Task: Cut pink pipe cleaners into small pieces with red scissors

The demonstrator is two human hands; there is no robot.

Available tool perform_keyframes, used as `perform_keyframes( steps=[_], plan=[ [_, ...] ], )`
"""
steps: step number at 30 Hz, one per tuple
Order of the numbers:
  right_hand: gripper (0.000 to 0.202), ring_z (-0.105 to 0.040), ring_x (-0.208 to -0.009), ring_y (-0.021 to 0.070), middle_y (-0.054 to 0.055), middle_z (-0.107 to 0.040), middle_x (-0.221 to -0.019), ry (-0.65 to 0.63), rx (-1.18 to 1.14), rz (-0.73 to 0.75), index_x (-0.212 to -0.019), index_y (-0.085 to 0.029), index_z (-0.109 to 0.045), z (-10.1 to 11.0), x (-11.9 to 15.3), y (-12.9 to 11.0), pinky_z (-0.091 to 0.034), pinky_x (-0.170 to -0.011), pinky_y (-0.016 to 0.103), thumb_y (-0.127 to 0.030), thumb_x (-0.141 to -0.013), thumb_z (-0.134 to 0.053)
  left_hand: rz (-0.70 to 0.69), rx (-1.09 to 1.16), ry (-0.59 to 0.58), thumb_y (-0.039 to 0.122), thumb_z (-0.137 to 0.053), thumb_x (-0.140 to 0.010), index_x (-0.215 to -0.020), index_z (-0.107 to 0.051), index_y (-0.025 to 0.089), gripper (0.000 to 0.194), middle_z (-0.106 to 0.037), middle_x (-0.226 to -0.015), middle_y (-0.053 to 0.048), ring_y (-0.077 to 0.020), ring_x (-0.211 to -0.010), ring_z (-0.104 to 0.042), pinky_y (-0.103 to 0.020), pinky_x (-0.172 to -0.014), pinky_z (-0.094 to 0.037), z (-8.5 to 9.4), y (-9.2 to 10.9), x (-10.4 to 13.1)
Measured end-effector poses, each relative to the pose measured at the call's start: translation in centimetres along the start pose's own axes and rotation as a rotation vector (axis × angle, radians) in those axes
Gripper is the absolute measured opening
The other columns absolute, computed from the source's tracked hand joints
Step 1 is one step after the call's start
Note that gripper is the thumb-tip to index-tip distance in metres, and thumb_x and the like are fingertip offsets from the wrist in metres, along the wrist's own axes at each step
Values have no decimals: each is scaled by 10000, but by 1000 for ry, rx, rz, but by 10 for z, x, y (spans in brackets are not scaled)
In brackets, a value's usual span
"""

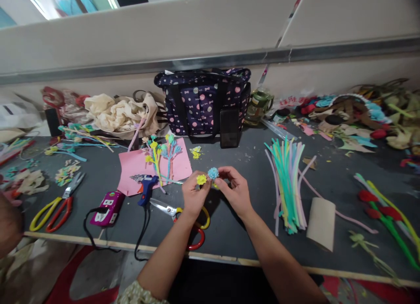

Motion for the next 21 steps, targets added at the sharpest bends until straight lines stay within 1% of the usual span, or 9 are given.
perform_keyframes(
  steps=[2, 5, 10, 14, 21],
  plan=[
    [182, -595, -813, 153, 18, -640, -891, 1, -3, 11, -978, -223, -615, 0, 1, -1, -489, -770, 291, -292, -817, -668, -52, -46, 8, 294, -620, -836, -682, -610, 169, 199, -580, -677, -15, -124, -640, -525, -243, -622, -429, 1, 7, 1],
    [195, -593, -809, 151, 15, -637, -893, -2, 4, 37, -984, -229, -611, -1, 2, -5, -491, -768, 292, -281, -809, -679, -96, -97, 8, 292, -614, -837, -679, -618, 178, 195, -602, -689, -30, -137, -652, -546, -256, -634, -441, 1, 13, 3],
    [242, -583, -811, 160, 21, -624, -910, 3, 78, 82, -1008, -231, -597, -2, 3, -10, -491, -761, 300, -277, -792, -696, -138, -124, 0, 289, -609, -834, -724, -647, 181, 159, -625, -722, -44, -147, -670, -569, -266, -642, -452, 1, 15, 4],
    [236, -576, -821, 161, 24, -616, -917, 7, 93, 106, -1014, -231, -594, -1, 5, -12, -487, -768, 302, -271, -801, -687, -185, -122, -14, 253, -625, -823, -773, -663, 182, 95, -638, -756, -47, -144, -685, -583, -258, -649, -457, 1, 19, 6],
    [238, -572, -812, 164, 31, -615, -921, 16, 117, 144, -1025, -231, -597, -1, 6, -17, -490, -753, 307, -274, -806, -680, -194, -117, -30, 252, -616, -832, -804, -664, 179, 92, -647, -776, -55, -148, -700, -594, -262, -660, -469, 1, 18, 7]
  ],
)
Point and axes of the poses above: each hand's wrist, its own x-axis away from the middle knuckle, its own z-axis out of the back of the hand, y = z × x, the point moved 10 cm from there along -x, towards the middle knuckle
